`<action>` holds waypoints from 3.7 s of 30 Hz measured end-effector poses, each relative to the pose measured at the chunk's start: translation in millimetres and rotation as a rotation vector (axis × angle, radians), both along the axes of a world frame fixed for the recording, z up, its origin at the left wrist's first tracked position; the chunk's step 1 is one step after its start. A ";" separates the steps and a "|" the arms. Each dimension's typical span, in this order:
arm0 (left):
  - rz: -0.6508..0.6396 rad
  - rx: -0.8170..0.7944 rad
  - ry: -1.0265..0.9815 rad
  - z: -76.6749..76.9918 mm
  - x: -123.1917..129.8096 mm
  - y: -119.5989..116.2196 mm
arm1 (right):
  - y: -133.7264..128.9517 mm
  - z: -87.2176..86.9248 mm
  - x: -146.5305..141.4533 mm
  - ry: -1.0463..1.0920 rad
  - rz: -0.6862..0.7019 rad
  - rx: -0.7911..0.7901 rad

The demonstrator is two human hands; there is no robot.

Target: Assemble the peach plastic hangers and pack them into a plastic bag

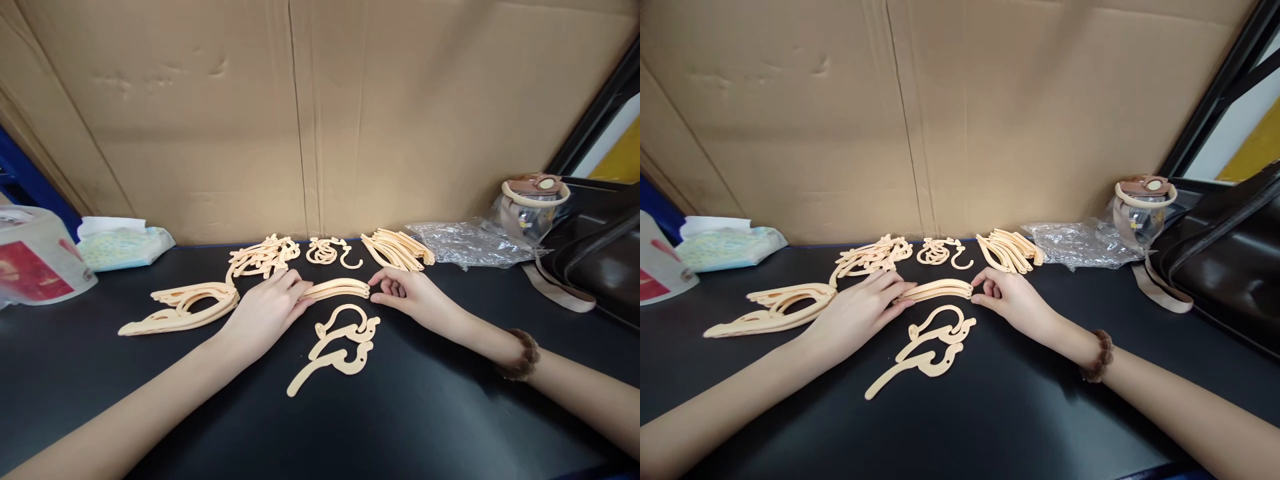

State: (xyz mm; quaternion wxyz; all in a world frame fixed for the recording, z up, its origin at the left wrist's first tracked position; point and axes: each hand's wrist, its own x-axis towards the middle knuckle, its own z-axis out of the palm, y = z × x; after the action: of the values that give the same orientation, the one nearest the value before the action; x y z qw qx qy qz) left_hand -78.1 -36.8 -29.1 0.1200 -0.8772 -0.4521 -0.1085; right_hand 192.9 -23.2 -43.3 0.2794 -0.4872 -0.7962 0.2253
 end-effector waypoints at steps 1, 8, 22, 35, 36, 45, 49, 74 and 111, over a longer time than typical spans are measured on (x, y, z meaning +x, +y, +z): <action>0.015 -0.004 -0.017 -0.1 -1.8 0.8 | 1.1 -0.6 1.0 -0.003 -0.004 0.001; 0.078 -0.060 -0.135 -1.6 -5.4 2.7 | 3.0 -2.6 3.2 -0.087 -0.003 0.012; -0.031 -0.194 -0.057 14.5 -15.4 -1.4 | -3.2 5.2 2.1 -0.163 -0.061 0.053; -0.289 0.417 -0.073 24.9 16.3 -31.7 | -31.2 23.4 -11.2 0.196 -0.093 0.102; -0.323 0.434 -0.023 25.1 21.4 -36.9 | -36.6 24.4 -14.6 0.235 -0.039 0.059; -0.160 0.075 -0.152 14.6 16.0 -32.0 | -34.3 22.3 -16.3 0.114 0.142 -0.047; 0.061 -0.099 -0.313 21.3 12.8 -27.6 | -24.8 18.8 -7.3 -0.154 0.176 0.124; 0.023 -0.520 -0.294 24.6 8.1 -23.9 | -28.4 24.3 -3.5 -0.169 0.479 0.047; -0.255 0.000 -0.351 5.4 33.3 -55.2 | -39.9 28.7 -18.2 0.648 0.233 -0.510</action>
State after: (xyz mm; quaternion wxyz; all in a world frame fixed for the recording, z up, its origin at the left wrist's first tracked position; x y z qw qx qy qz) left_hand -44.8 -92.0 -23.7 0.0249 -0.8949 -0.3515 -0.2738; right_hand 174.8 -63.2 -14.6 0.3585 -0.3512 -0.6357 0.5865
